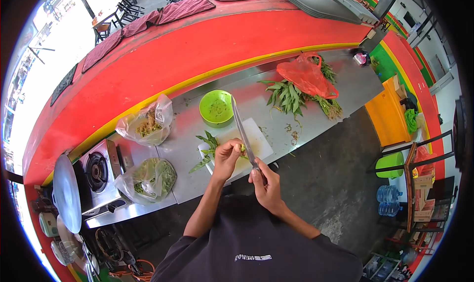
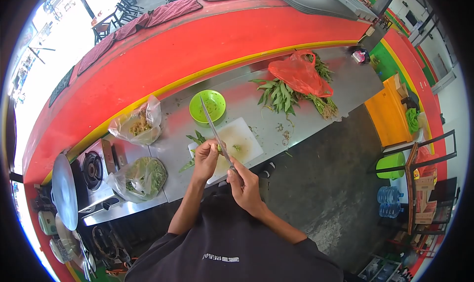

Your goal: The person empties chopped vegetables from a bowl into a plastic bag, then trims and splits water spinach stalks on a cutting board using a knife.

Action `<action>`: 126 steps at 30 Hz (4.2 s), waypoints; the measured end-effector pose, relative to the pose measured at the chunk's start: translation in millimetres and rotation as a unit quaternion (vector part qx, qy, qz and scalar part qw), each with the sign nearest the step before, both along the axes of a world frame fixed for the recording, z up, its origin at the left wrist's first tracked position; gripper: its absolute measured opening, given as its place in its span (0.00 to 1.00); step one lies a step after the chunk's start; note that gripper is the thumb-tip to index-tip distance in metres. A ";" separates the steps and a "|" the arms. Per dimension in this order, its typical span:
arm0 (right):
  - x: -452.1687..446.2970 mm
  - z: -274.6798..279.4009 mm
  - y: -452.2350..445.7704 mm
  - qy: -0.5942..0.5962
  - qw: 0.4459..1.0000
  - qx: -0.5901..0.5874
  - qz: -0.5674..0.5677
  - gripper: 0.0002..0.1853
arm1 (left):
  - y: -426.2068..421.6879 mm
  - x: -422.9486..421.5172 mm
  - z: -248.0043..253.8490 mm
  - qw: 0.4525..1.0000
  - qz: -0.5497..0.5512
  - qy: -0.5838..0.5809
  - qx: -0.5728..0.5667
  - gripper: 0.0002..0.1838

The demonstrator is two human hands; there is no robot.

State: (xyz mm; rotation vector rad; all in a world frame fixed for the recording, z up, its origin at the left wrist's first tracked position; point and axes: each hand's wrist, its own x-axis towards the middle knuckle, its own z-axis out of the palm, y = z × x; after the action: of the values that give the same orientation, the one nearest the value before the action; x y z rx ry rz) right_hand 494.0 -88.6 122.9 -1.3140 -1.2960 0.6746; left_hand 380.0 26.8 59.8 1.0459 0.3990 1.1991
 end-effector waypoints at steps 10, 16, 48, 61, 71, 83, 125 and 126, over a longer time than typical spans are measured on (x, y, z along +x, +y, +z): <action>-7.3 4.2 -1.8 0.018 1.000 -0.015 -0.001 0.19 | -10.7 -18.3 -11.5 0.998 -0.051 -0.001 0.029 0.06; -15.8 8.4 -2.0 -0.004 1.000 -0.002 0.000 0.19 | -11.8 -22.6 -16.9 1.000 -0.009 -0.016 0.025 0.06; 17.1 6.8 18.4 -0.030 0.996 0.048 0.062 0.18 | -3.7 -5.6 10.4 0.999 0.002 -0.016 0.036 0.04; 111.1 1.6 54.4 0.010 0.981 0.003 0.194 0.19 | -8.3 57.0 15.7 0.996 0.083 -0.004 -0.022 0.07; 174.6 4.9 57.6 -0.026 0.967 0.018 0.254 0.18 | -24.2 104.5 0.5 0.995 0.100 -0.013 0.014 0.07; 262.3 1.4 46.6 -0.075 0.949 0.041 0.304 0.16 | -46.4 196.7 -3.2 0.974 0.222 -0.005 0.038 0.07; 292.7 -3.6 31.6 -0.001 0.970 -0.009 0.243 0.18 | -42.4 233.1 7.3 0.977 0.208 0.054 0.009 0.09; 292.1 -3.1 31.2 -0.005 0.969 0.003 0.246 0.18 | -43.2 231.3 7.8 0.976 0.209 0.054 0.008 0.09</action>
State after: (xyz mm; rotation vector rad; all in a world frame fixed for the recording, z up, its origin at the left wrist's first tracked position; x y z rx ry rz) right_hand 786.1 -57.4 119.7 -0.9921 -1.6495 1.0028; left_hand 611.3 -16.4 67.6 1.0751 0.7226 1.5223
